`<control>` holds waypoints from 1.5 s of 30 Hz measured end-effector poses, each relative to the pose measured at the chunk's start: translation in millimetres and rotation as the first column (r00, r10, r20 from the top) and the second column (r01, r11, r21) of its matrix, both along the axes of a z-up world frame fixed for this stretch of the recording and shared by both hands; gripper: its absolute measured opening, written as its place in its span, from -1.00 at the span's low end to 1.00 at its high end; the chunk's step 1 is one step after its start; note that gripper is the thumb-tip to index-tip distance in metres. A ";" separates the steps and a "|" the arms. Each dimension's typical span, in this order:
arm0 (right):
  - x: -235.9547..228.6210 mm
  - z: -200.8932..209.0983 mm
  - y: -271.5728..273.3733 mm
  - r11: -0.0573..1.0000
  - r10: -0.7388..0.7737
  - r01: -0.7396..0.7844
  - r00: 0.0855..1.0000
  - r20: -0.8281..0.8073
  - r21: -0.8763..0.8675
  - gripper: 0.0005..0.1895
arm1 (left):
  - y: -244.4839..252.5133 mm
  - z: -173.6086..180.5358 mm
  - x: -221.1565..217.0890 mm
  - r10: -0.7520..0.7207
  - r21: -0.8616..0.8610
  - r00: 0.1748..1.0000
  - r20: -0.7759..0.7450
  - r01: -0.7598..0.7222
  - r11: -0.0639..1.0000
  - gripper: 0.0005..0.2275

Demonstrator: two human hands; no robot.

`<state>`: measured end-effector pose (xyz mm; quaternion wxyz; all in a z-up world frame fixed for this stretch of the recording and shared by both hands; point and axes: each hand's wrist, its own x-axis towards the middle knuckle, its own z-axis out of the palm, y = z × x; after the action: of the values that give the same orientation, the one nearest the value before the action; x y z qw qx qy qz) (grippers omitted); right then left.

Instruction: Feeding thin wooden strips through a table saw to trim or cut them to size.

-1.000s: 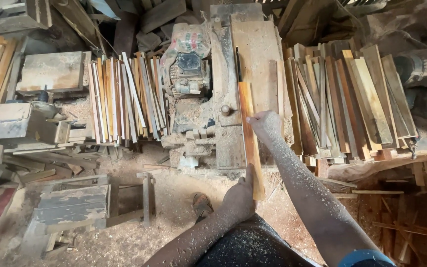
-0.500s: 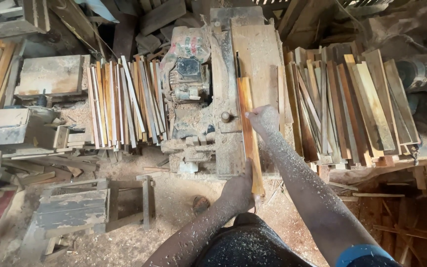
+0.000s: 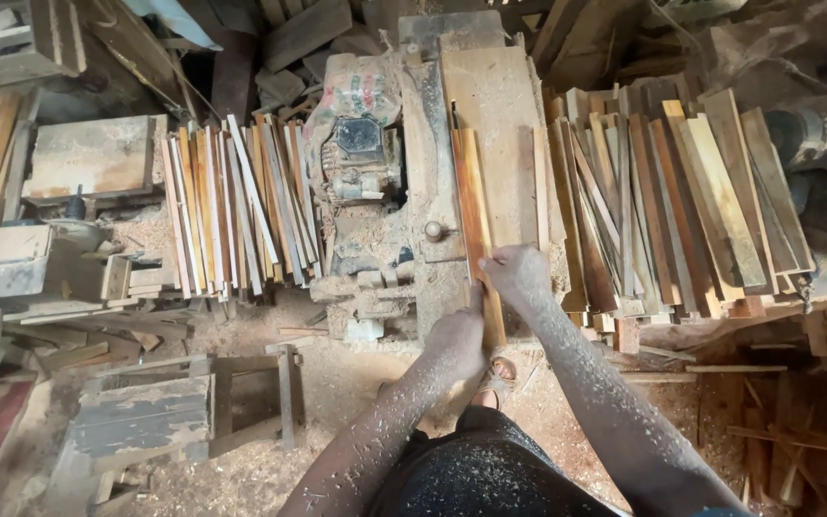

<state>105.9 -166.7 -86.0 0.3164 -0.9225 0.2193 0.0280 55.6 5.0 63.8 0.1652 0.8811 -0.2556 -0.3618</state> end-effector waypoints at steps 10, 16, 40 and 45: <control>36.9 13.0 10.8 0.996 -0.059 0.058 0.998 0.016 0.074 -0.65 | -6.6 -25.2 33.6 0.052 -0.048 0.997 0.050 -0.050 0.998 -0.10; 68.4 -6.8 3.5 0.996 -0.073 0.075 0.997 -0.027 0.040 -0.64 | -11.7 -53.6 59.1 0.056 -0.053 0.994 0.091 -0.051 0.997 -0.10; -102.0 35.4 9.9 0.969 0.240 -0.240 0.971 0.000 -0.062 -0.73 | 21.6 -24.9 -63.9 0.466 -0.179 0.710 -0.528 -0.630 0.756 -0.66; -123.1 102.7 3.3 0.938 0.316 -0.329 0.941 0.117 0.108 -0.60 | 43.7 -11.0 -71.7 0.277 -0.062 0.353 -0.894 -0.709 0.702 -0.81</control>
<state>-17.2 -163.3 16.7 0.3753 -0.9245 0.0470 0.0482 -16.1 48.7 52.8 0.5652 0.5668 0.0692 -0.5954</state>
